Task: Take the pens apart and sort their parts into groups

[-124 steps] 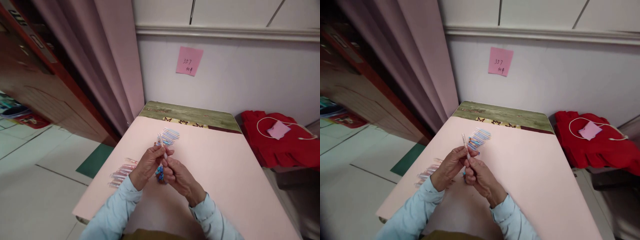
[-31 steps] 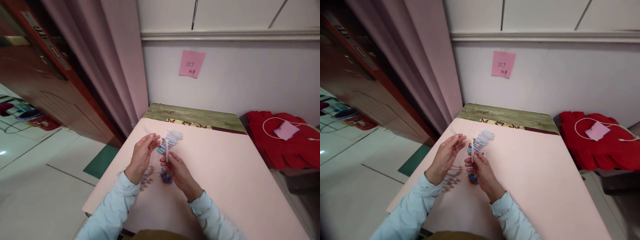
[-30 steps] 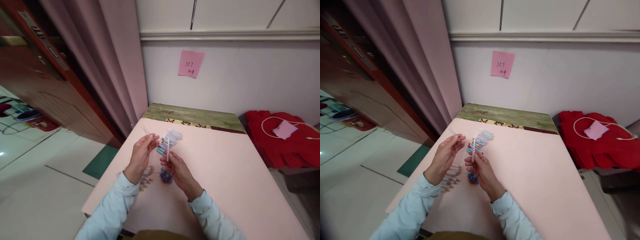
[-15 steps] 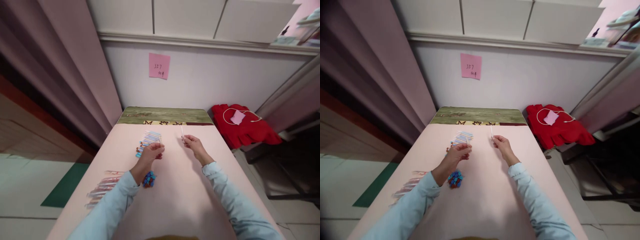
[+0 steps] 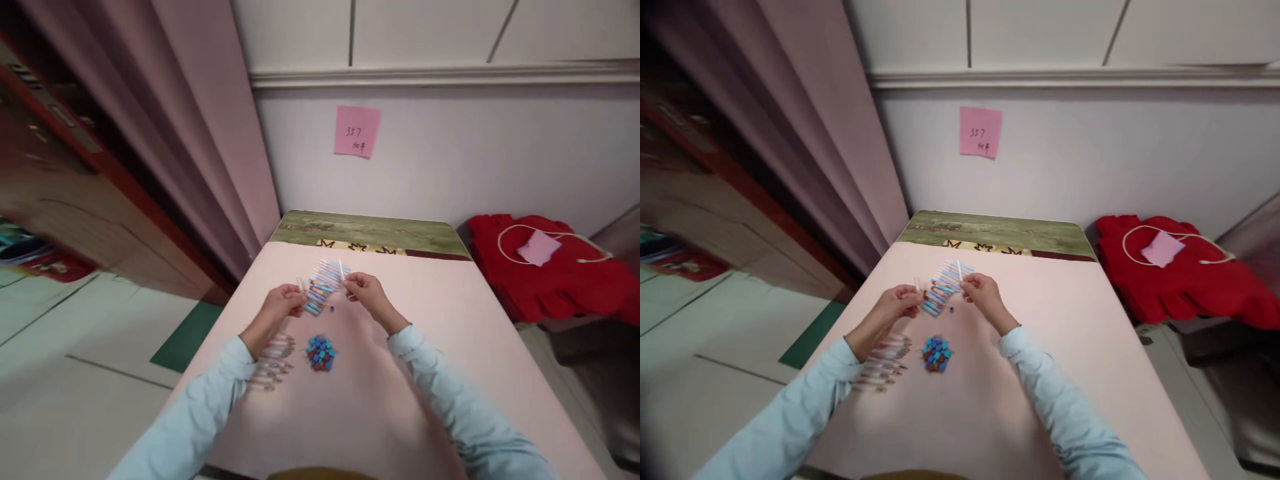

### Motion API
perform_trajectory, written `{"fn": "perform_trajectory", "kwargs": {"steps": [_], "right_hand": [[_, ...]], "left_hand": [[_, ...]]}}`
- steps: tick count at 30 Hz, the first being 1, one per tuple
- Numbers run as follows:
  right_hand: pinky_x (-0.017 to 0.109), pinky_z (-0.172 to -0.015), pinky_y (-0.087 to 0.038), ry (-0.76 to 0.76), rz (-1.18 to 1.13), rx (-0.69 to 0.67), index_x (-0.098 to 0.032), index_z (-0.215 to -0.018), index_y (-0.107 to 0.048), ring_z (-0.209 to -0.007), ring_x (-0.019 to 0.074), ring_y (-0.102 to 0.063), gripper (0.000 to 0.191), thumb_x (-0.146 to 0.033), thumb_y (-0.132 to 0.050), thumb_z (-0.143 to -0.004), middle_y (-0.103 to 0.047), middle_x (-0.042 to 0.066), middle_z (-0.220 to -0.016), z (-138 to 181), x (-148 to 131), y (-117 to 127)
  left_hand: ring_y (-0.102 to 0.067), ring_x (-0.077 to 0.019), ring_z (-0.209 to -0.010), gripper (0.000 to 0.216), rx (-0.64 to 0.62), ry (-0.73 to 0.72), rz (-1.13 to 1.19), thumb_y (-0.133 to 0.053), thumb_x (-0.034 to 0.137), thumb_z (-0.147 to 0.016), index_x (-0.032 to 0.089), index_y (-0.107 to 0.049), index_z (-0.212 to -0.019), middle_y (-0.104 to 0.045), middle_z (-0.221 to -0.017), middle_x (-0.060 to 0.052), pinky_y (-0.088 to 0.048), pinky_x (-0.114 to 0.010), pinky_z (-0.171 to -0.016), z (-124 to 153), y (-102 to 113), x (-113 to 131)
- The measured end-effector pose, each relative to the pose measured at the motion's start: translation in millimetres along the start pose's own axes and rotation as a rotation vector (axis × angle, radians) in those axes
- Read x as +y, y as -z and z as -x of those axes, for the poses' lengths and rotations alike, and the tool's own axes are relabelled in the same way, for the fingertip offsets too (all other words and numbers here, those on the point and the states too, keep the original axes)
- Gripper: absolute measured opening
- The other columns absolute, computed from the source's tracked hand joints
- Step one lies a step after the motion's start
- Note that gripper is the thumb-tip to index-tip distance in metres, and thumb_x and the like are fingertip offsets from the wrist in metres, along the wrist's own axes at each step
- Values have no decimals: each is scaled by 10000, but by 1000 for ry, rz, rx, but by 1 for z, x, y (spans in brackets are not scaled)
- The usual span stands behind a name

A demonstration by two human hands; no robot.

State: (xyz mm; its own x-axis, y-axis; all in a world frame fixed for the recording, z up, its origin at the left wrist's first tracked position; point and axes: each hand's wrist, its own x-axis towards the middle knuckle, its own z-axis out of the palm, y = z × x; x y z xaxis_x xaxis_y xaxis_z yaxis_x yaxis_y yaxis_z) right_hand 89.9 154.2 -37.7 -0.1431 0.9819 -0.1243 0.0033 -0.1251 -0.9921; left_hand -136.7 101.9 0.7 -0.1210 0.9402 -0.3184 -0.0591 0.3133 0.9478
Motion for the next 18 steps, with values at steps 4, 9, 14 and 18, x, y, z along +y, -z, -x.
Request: {"fn": "perform_trajectory", "kwargs": {"steps": [4, 9, 14, 18], "right_hand": [[240, -593, -484, 53, 465, -110, -179, -889, -700, -611, 139, -642, 201, -356, -625, -829, -709, 19, -707, -36, -13, -75], [263, -718, -475, 85, 785, -125, -208, -859, -751, -810, 196, -682, 132, -283, -694, -766, -758, 50, -854, -80, -25, -141], [277, -801, -467, 120, 1041, -151, -208, -917, -780, -953, 232, -680, 187, -233, -635, -801, -763, 93, -982, -110, -22, -163], [265, -809, -465, 157, 1143, -204, -228, -921, -793, -949, 220, -682, 204, -218, -626, -806, -770, 81, -978, -122, -11, -163]], "left_hand": [[-582, -121, -433, 321, 190, 39, -32, -838, 136, -502, 132, -593, -710, -643, -538, -8, -494, -220, -447, -19, 69, 7], [-622, -165, -442, 297, 266, 125, 57, -800, 50, -517, 142, -537, -621, -640, -515, -36, -556, -285, -483, -49, 85, -5], [-617, -182, -433, 293, 389, 129, 118, -788, 54, -558, 153, -522, -629, -578, -452, -8, -556, -307, -483, -87, 57, -23], [-627, -230, -436, 279, 475, 146, 120, -783, 58, -559, 141, -576, -726, -569, -445, -7, -526, -333, -449, -102, 40, -38]]}}
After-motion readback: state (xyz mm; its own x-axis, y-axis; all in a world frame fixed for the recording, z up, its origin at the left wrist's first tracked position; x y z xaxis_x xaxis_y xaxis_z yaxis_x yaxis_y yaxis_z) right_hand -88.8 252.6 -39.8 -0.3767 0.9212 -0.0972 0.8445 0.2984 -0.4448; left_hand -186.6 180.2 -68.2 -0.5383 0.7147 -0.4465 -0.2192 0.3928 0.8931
